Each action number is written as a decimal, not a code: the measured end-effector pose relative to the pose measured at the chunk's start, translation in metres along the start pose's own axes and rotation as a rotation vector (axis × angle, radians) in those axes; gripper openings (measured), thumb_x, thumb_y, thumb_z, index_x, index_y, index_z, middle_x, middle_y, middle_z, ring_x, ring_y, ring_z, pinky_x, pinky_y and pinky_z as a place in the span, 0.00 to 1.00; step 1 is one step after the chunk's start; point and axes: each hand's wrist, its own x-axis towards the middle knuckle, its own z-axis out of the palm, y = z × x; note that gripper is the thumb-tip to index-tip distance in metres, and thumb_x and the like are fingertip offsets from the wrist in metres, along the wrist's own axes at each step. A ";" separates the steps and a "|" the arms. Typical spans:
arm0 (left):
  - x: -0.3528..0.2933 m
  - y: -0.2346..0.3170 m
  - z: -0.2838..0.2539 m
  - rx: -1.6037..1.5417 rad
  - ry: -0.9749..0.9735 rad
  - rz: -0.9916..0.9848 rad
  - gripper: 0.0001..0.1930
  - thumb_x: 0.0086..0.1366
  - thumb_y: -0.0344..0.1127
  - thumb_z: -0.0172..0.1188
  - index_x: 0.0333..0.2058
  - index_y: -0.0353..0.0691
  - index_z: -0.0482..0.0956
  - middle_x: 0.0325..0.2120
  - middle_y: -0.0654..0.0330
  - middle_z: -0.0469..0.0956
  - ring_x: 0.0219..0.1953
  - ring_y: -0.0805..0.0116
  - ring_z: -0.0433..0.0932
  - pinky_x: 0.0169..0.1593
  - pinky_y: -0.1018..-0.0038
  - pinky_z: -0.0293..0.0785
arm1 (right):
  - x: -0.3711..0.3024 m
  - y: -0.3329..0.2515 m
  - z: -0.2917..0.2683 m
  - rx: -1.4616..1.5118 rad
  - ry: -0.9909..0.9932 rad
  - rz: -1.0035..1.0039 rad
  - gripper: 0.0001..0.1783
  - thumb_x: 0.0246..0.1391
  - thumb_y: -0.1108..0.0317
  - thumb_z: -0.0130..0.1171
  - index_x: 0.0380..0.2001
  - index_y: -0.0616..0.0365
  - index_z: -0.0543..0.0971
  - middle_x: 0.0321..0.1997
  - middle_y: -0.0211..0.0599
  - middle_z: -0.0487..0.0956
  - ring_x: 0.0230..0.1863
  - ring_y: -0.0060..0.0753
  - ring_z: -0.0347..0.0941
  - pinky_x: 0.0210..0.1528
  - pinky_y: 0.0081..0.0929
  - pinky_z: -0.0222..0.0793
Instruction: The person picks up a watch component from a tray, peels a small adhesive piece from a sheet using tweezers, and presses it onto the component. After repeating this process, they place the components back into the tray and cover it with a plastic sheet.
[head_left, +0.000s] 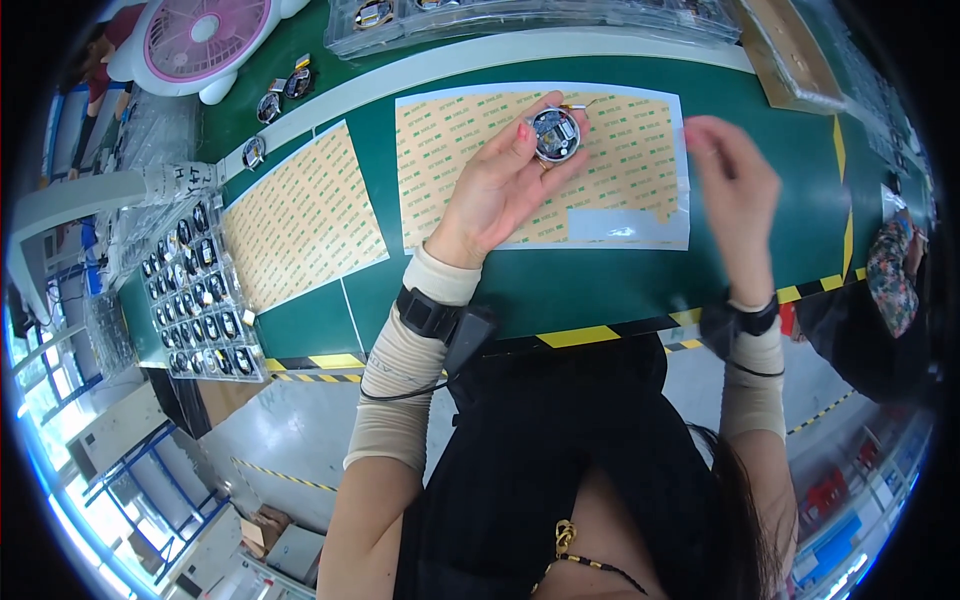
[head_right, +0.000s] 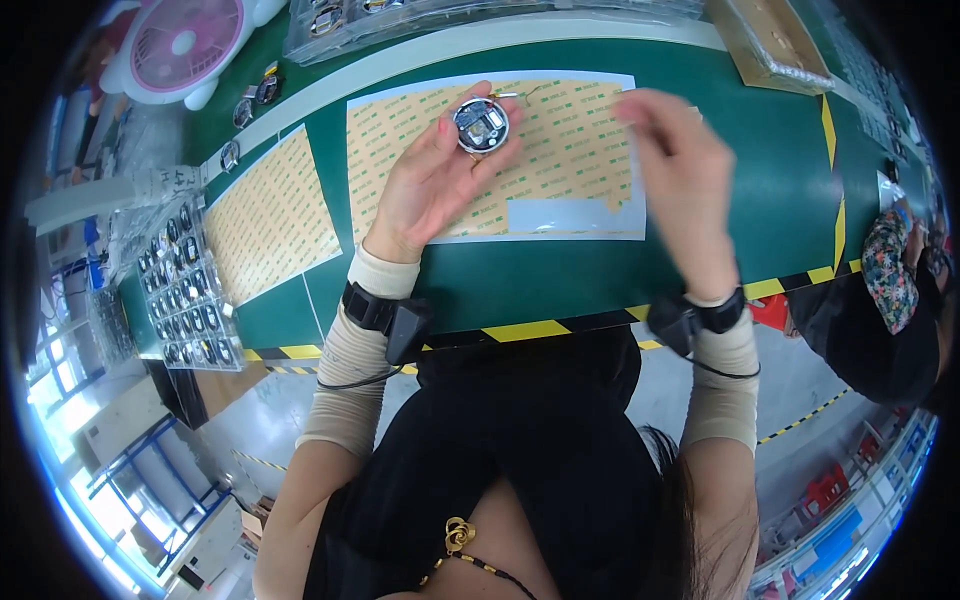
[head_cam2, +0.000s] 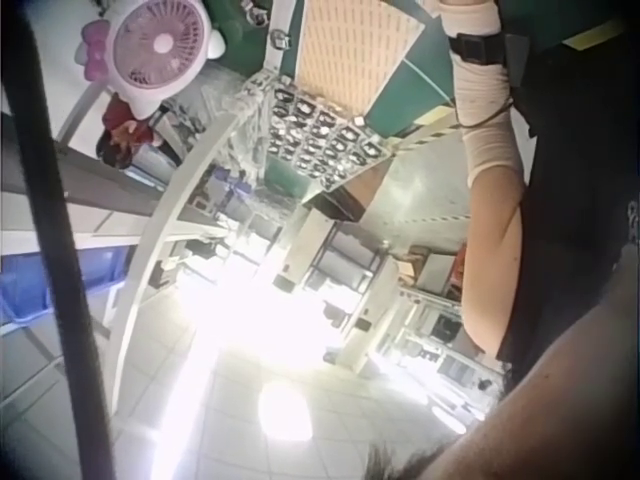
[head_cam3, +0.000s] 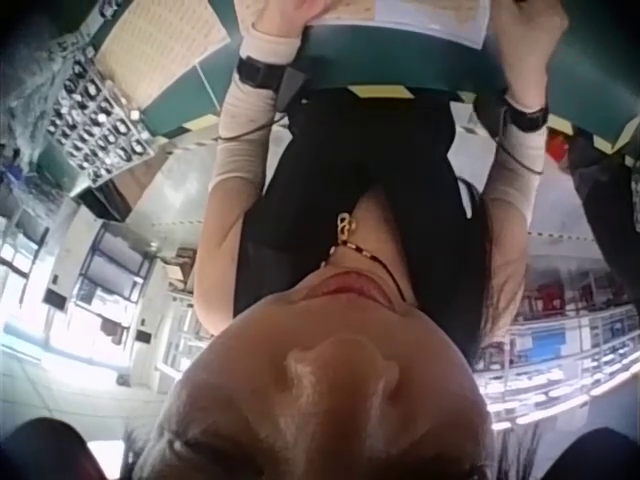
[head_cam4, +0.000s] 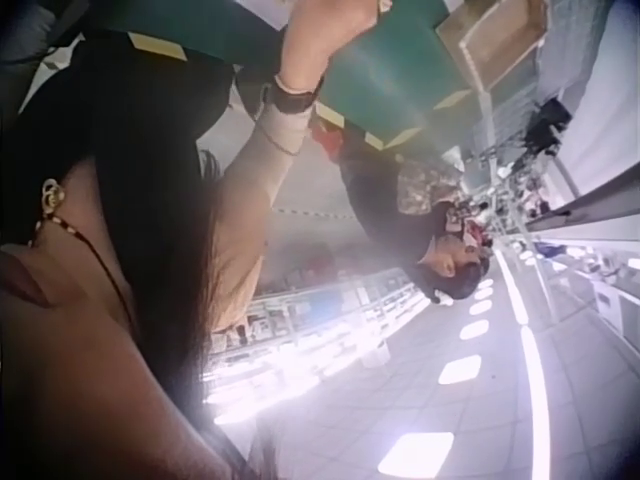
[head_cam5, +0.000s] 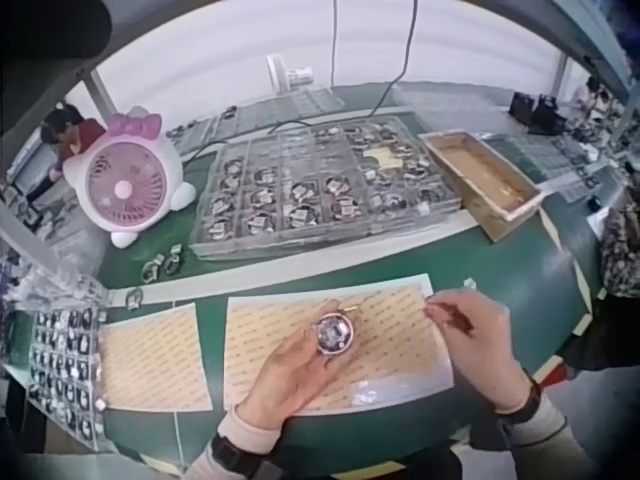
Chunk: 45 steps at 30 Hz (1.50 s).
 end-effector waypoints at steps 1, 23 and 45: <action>-0.002 0.000 0.001 0.021 -0.011 0.018 0.21 0.65 0.35 0.43 0.56 0.37 0.55 0.52 0.52 0.61 0.56 0.61 0.61 0.59 0.62 0.57 | -0.005 -0.019 0.010 0.077 -0.107 0.010 0.08 0.48 0.76 0.55 0.35 0.61 0.76 0.28 0.33 0.74 0.24 0.16 0.66 0.25 0.15 0.61; -0.001 -0.003 -0.002 0.366 -0.109 0.181 0.21 0.57 0.21 0.52 0.50 0.41 0.64 0.52 0.57 0.63 0.53 0.66 0.64 0.56 0.71 0.63 | -0.009 -0.024 0.078 -0.072 0.002 -0.278 0.06 0.43 0.77 0.58 0.27 0.63 0.73 0.22 0.31 0.71 0.17 0.21 0.62 0.18 0.18 0.57; 0.000 -0.002 -0.001 0.302 -0.087 0.211 0.22 0.55 0.20 0.54 0.49 0.38 0.66 0.51 0.55 0.65 0.51 0.65 0.66 0.56 0.68 0.63 | -0.006 -0.028 0.076 0.017 -0.030 -0.150 0.05 0.43 0.76 0.58 0.26 0.63 0.73 0.20 0.30 0.70 0.18 0.18 0.63 0.19 0.16 0.58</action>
